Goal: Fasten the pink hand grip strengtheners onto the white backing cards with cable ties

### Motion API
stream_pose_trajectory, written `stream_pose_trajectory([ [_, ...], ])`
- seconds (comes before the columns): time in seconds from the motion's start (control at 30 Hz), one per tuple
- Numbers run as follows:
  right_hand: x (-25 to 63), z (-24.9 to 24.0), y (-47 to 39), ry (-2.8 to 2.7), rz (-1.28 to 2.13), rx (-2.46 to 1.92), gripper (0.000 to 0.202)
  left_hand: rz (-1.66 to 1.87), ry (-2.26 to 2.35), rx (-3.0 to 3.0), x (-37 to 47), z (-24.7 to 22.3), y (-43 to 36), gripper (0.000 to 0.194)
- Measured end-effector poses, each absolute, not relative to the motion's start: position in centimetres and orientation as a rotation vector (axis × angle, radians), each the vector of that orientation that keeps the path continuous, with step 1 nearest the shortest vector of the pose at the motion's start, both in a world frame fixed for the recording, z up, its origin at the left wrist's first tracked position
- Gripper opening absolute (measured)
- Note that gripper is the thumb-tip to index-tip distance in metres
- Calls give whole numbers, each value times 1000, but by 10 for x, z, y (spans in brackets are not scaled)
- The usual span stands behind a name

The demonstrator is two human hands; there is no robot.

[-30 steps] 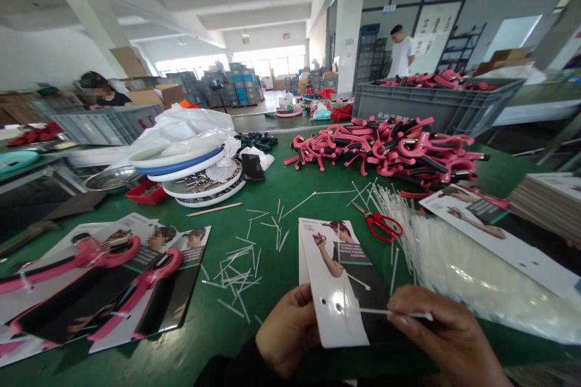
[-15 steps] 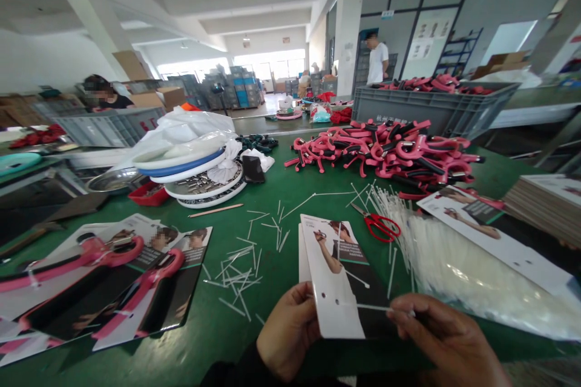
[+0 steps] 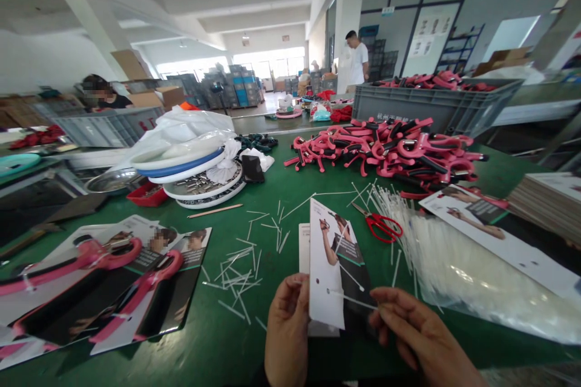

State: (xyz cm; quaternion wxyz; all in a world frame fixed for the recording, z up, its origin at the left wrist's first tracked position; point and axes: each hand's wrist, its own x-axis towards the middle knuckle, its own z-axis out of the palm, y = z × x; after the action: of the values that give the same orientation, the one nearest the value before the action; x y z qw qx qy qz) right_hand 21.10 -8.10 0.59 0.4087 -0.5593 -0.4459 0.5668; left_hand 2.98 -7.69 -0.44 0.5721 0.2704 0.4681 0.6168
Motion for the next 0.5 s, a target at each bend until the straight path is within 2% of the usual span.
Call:
stream_pose_trajectory([
  [0.1, 210, 5, -78, -1233, 1424, -1412, 34, 1440, 1186, 729, 32, -2, -78, 31],
  [0.2, 212, 3, -75, -1572, 1231, -1414, 25, 1460, 1200, 816, 35, 1, -77, 30],
  [0.37, 215, -6, -77, -2089, 421, -1364, 25, 1497, 1126, 844, 39, 6, -74, 27],
  [0.5, 215, -8, -81, -2245, -160, -1290, 46, 1470, 1092, 859, 41, 7, -75, 24],
])
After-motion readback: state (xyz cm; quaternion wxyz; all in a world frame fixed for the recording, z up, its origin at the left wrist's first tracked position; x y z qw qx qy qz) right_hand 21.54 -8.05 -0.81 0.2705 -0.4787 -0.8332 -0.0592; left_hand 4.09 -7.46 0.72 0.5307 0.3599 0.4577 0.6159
